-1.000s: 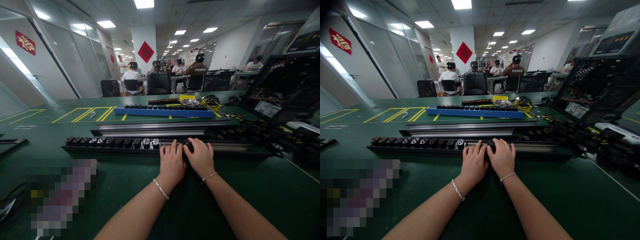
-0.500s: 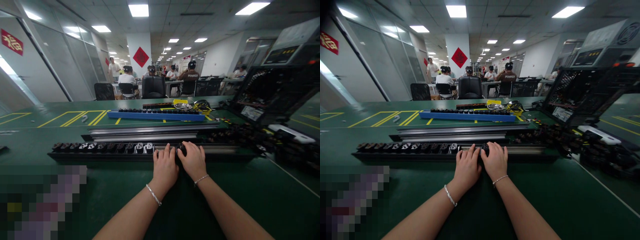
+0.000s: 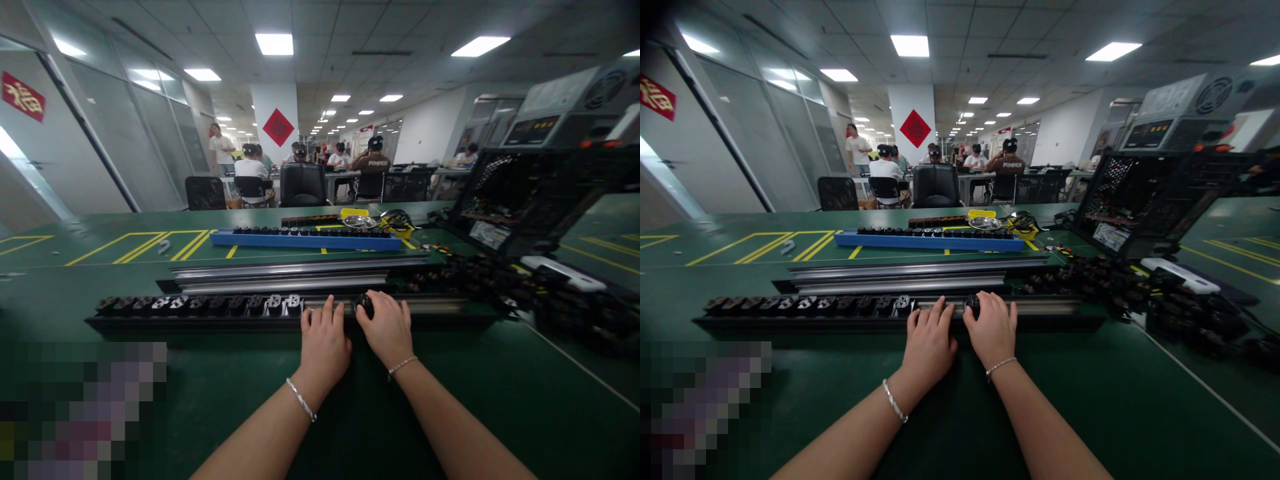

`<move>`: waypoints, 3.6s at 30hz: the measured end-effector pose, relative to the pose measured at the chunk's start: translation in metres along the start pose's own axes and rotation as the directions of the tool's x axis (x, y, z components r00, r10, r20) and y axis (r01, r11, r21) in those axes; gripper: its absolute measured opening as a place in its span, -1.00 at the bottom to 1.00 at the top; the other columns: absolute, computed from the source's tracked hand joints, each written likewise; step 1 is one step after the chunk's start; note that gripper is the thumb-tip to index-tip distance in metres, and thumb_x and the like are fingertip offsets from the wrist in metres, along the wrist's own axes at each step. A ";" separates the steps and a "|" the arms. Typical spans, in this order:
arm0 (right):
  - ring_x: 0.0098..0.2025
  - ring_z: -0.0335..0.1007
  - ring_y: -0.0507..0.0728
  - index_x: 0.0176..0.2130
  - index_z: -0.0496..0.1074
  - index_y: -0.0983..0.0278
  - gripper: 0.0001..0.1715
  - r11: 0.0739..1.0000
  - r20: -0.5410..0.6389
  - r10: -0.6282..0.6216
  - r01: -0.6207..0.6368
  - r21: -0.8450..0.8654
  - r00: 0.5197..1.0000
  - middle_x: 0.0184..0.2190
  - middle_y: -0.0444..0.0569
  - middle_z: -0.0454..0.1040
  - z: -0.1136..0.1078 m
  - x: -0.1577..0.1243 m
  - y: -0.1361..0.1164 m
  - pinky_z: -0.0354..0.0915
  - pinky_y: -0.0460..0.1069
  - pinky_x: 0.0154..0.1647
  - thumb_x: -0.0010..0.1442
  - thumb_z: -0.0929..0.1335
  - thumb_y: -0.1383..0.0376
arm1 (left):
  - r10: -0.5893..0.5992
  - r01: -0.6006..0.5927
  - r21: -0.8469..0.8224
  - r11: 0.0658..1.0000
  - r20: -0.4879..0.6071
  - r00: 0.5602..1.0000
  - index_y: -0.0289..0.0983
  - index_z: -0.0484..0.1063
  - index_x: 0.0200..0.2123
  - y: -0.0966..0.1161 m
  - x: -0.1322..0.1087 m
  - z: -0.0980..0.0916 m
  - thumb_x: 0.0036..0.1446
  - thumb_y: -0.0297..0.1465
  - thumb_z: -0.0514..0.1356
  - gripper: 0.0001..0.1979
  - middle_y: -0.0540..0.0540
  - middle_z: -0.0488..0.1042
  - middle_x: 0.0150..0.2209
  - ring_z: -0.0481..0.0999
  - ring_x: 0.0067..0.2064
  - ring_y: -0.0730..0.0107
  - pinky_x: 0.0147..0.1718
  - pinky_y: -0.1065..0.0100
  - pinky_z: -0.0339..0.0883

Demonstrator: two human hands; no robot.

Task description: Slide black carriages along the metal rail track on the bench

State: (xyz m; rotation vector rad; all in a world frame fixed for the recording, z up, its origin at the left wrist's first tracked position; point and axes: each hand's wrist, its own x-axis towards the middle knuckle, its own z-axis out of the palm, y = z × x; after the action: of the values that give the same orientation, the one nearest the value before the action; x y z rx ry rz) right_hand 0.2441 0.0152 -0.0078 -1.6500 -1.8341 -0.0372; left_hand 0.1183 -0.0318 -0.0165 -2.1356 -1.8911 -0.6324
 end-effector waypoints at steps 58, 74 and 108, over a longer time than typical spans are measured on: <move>-0.03 0.28 0.22 -0.25 0.39 0.26 -0.68 0.993 -0.088 0.096 -0.102 -0.056 0.991 -0.15 0.05 0.46 -0.014 0.011 0.035 -0.08 0.22 0.14 0.05 0.22 0.16 | 0.000 0.000 0.007 1.000 0.002 1.000 -0.18 0.18 0.15 0.000 0.000 -0.002 0.03 -0.41 0.09 -0.45 -0.13 0.17 0.23 0.26 0.08 0.18 0.13 0.03 0.01; -0.05 0.28 0.23 -0.21 0.37 0.27 -0.65 0.995 -0.143 0.089 -0.096 -0.042 0.986 -0.16 0.05 0.47 -0.008 0.011 0.039 -0.08 0.20 0.13 0.07 0.24 0.12 | 0.005 -0.005 0.006 1.000 0.005 1.000 -0.18 0.20 0.14 0.000 0.001 -0.003 0.02 -0.43 0.09 -0.45 -0.13 0.19 0.22 0.27 0.08 0.18 0.11 0.03 0.02; -0.01 0.24 0.22 -0.23 0.36 0.28 -0.68 0.987 -0.107 0.148 -0.154 -0.049 0.983 -0.14 0.07 0.45 -0.015 0.015 0.044 -0.12 0.18 0.14 0.06 0.22 0.18 | 0.013 -0.013 0.018 1.000 -0.014 1.000 -0.19 0.20 0.14 -0.002 0.000 0.001 0.03 -0.41 0.08 -0.46 -0.12 0.20 0.21 0.26 0.08 0.20 0.10 0.06 0.02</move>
State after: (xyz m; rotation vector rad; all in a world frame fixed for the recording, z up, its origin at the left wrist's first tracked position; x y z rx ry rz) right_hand 0.2905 0.0309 -0.0068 -1.7897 -1.6408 -0.1078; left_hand 0.1160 -0.0308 -0.0172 -2.1250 -1.8668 -0.6244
